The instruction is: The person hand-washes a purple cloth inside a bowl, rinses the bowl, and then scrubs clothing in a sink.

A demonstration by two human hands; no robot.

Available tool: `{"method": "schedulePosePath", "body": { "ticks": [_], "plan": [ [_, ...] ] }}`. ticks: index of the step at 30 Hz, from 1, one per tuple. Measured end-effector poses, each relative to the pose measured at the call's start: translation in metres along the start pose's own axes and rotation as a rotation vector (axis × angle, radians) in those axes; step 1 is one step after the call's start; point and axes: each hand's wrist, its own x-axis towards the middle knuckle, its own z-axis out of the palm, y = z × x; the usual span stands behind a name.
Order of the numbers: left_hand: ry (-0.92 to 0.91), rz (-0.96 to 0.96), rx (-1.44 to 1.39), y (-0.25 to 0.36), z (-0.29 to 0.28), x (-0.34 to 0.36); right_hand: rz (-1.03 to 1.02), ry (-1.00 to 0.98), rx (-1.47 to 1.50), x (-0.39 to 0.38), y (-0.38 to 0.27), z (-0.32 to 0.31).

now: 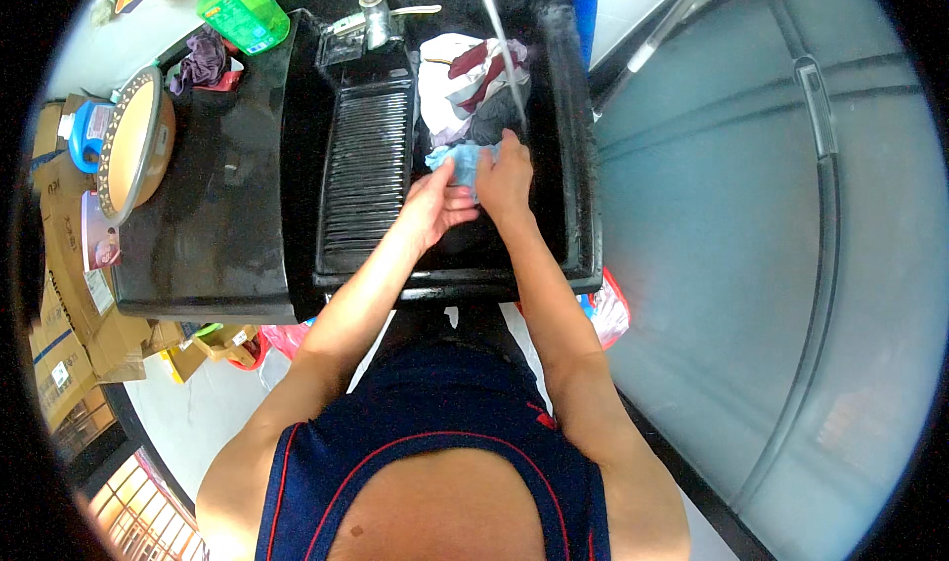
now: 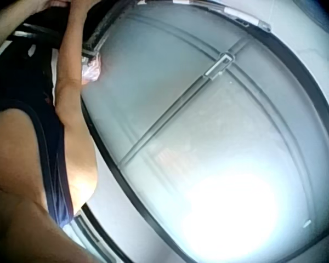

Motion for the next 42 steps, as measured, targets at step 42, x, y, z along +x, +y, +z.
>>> {"method": "schedulePosePath", "body": {
  "ticks": [42],
  "plan": [
    [-0.621, -0.309, -0.670, -0.035, -0.059, 0.078, -0.112, -0.303, 0.002, -0.078, -0.061, 0.024]
  ]
}}
